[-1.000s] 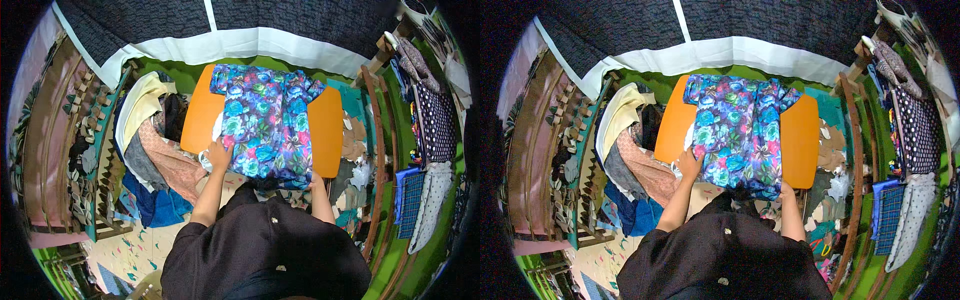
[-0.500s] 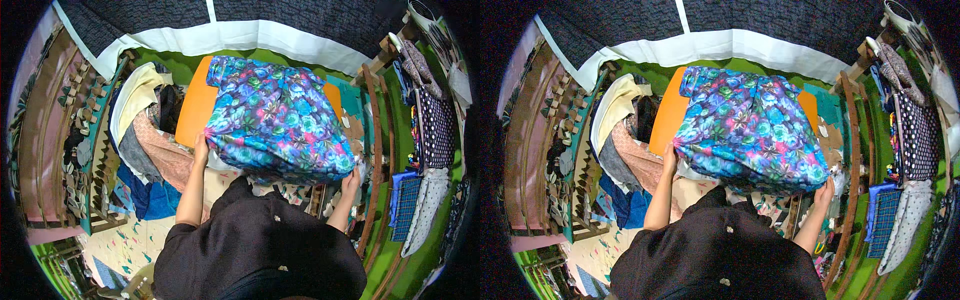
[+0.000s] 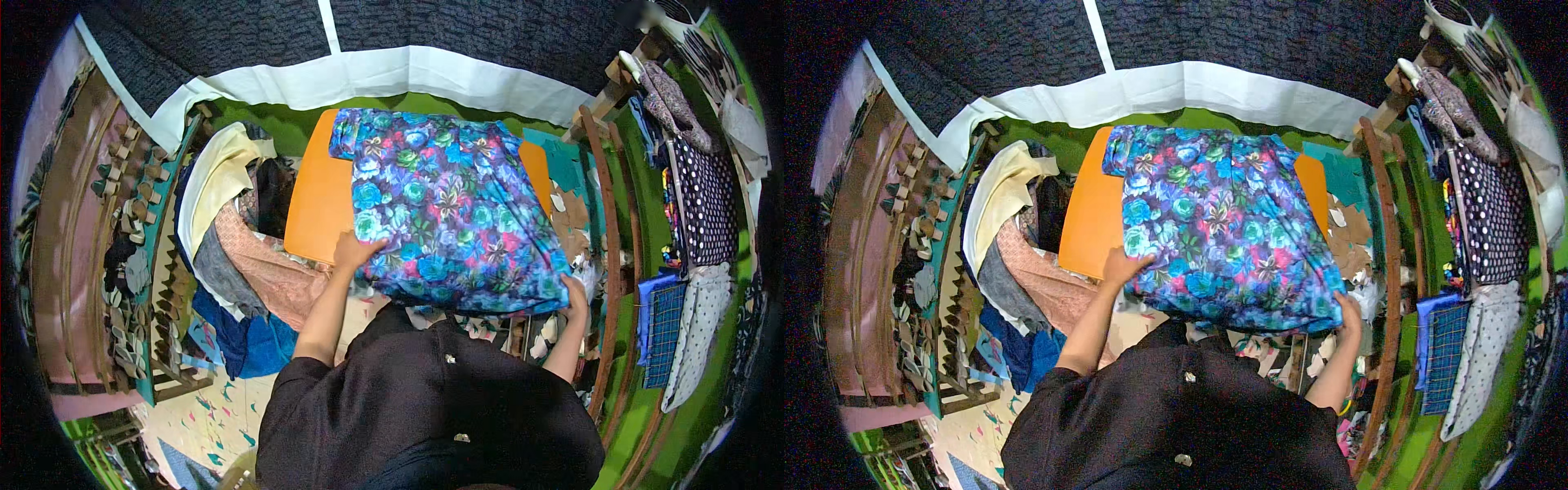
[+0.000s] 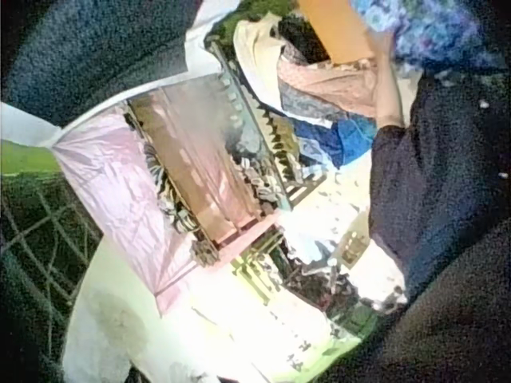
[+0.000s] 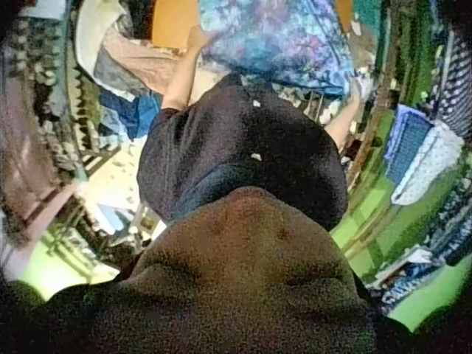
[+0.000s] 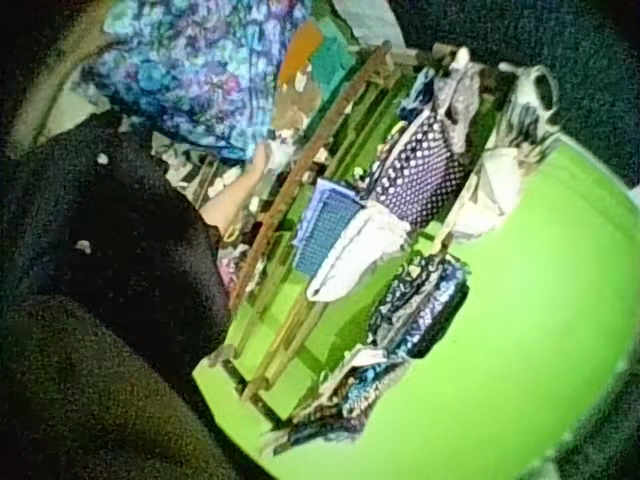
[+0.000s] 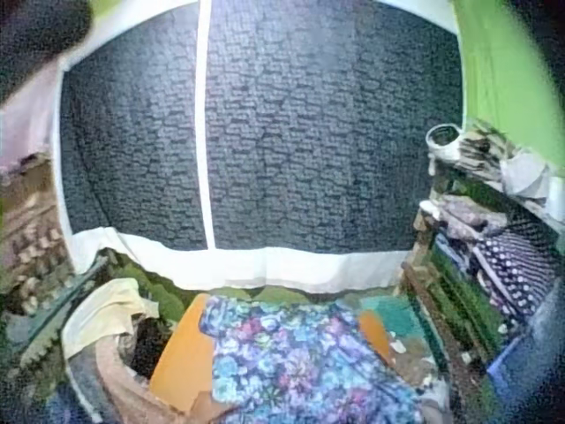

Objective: Folding pieces of floral and patterned fabric on a table.

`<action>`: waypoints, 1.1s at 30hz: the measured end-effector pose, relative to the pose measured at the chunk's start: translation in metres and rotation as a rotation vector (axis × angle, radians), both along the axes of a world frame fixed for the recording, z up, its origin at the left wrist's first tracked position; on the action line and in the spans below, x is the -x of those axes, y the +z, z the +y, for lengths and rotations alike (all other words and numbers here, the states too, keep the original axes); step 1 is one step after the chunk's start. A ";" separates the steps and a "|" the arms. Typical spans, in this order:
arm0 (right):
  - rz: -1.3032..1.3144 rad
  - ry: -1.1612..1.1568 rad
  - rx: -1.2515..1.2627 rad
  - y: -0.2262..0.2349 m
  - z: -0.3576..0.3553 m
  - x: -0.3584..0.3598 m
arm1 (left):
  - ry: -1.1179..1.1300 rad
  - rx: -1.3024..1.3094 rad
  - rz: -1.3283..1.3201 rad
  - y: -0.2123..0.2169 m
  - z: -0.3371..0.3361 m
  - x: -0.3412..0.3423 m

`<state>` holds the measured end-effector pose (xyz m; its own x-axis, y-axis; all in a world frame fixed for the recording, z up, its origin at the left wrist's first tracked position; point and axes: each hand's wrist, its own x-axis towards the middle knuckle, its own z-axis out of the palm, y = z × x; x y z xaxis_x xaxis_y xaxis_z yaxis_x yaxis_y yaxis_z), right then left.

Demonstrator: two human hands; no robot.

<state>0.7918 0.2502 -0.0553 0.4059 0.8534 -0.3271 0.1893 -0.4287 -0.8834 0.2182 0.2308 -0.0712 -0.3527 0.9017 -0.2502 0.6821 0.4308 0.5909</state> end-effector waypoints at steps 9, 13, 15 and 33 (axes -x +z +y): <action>0.488 0.067 0.067 0.041 -0.050 0.017 | 0.384 -0.086 -0.993 -0.013 -0.012 0.041; 0.954 0.002 -0.175 0.077 -0.036 0.038 | 0.288 -0.144 -1.256 0.031 -0.021 0.078; 1.039 0.211 -0.197 0.083 -0.007 0.081 | 0.258 0.011 -1.259 0.030 0.004 0.082; 0.847 0.062 -0.658 0.191 0.191 0.126 | 0.028 -0.287 -1.187 0.190 0.226 0.140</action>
